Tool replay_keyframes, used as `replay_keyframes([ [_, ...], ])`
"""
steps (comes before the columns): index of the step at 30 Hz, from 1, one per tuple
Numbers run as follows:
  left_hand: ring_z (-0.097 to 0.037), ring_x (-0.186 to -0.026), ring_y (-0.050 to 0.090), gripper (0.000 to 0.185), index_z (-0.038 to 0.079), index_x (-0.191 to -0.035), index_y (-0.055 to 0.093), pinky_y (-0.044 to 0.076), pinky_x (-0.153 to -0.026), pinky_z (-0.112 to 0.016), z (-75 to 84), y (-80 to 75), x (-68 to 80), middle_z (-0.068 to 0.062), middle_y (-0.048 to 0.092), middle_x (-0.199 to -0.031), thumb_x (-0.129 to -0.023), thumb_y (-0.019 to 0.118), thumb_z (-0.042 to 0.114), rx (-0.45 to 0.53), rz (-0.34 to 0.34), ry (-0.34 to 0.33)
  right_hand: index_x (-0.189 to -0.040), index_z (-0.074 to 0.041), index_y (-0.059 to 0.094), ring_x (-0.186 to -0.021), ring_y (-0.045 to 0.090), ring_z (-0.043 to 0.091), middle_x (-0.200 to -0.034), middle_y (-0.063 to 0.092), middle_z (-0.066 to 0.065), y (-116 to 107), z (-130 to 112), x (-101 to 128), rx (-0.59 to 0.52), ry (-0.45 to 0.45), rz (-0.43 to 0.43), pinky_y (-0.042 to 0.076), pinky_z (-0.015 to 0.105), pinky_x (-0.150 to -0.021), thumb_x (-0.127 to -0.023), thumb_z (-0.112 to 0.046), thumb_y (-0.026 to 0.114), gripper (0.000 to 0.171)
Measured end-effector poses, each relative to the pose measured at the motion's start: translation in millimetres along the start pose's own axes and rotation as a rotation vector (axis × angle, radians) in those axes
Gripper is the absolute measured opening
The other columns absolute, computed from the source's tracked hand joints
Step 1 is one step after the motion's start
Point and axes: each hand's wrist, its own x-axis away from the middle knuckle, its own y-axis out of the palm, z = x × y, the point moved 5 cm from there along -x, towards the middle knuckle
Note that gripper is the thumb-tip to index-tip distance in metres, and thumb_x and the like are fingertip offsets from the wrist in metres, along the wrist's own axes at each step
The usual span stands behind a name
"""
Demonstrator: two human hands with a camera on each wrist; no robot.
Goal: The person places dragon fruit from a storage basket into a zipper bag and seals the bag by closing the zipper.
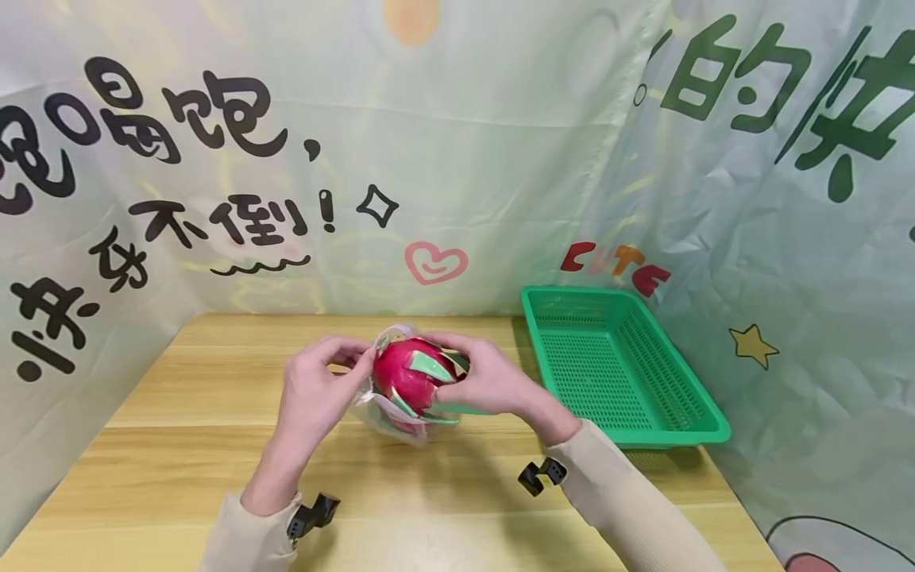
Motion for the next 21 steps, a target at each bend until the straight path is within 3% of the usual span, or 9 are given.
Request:
replay_keyframes([
  [6, -0.015, -0.074, 0.068, 0.004, 0.003, -0.093, 0.08, 0.062, -0.059, -0.025, 6.8, 9.5, -4.2, -0.004, 0.073, -0.084, -0.089, 0.08, 0.003, 0.163, -0.034, -0.009, -0.155, -0.019, 0.051, -0.117, 0.06, 0.027, -0.144, 0.06, 0.007, -10, -8, 9, 0.098, -0.095, -0.08, 0.062, 0.037, -0.086, -0.082, -0.01, 0.083, 0.08],
  [11, -0.016, -0.072, 0.069, 0.004, 0.002, -0.093, 0.08, 0.063, -0.061, -0.027, 19.5, 19.6, -5.6, -0.004, 0.075, -0.083, -0.089, 0.08, 0.002, 0.243, -0.062, 0.011, -0.153, -0.014, 0.053, -0.105, 0.065, 0.023, -0.143, 0.063, 0.007, -18, -16, 16, 0.218, -0.164, -0.053, 0.063, 0.033, -0.079, -0.084, -0.009, 0.08, 0.074],
  [13, -0.015, -0.071, 0.068, 0.004, 0.003, -0.093, 0.08, 0.063, -0.062, -0.026, 23.4, 23.8, -5.8, -0.003, 0.075, -0.082, -0.089, 0.08, 0.003, 0.266, -0.074, 0.001, -0.152, -0.015, 0.055, -0.105, 0.065, 0.021, -0.143, 0.063, 0.007, -18, -17, 17, 0.22, -0.117, -0.013, 0.063, 0.031, -0.077, -0.086, -0.011, 0.079, 0.07],
  [16, -0.015, -0.069, 0.067, 0.003, 0.003, -0.093, 0.08, 0.06, -0.062, -0.025, 27.6, 30.2, -5.8, -0.003, 0.075, -0.081, -0.09, 0.08, 0.004, 0.307, -0.092, -0.028, -0.149, -0.018, 0.058, -0.105, 0.066, 0.02, -0.144, 0.063, 0.006, -18, -15, 19, 0.128, 0.007, 0.045, 0.062, 0.03, -0.074, -0.089, -0.014, 0.078, 0.063],
  [21, -0.015, -0.068, 0.065, 0.004, 0.004, -0.093, 0.08, 0.055, -0.057, -0.02, 29.6, 38.8, -5.0, -0.004, 0.074, -0.08, -0.091, 0.08, 0.007, 0.343, -0.111, -0.097, -0.151, -0.019, 0.057, -0.085, 0.066, 0.021, -0.14, 0.064, 0.01, -18, -7, 23, 0.005, 0.127, 0.118, 0.057, 0.029, -0.066, -0.09, -0.013, 0.075, 0.063],
])
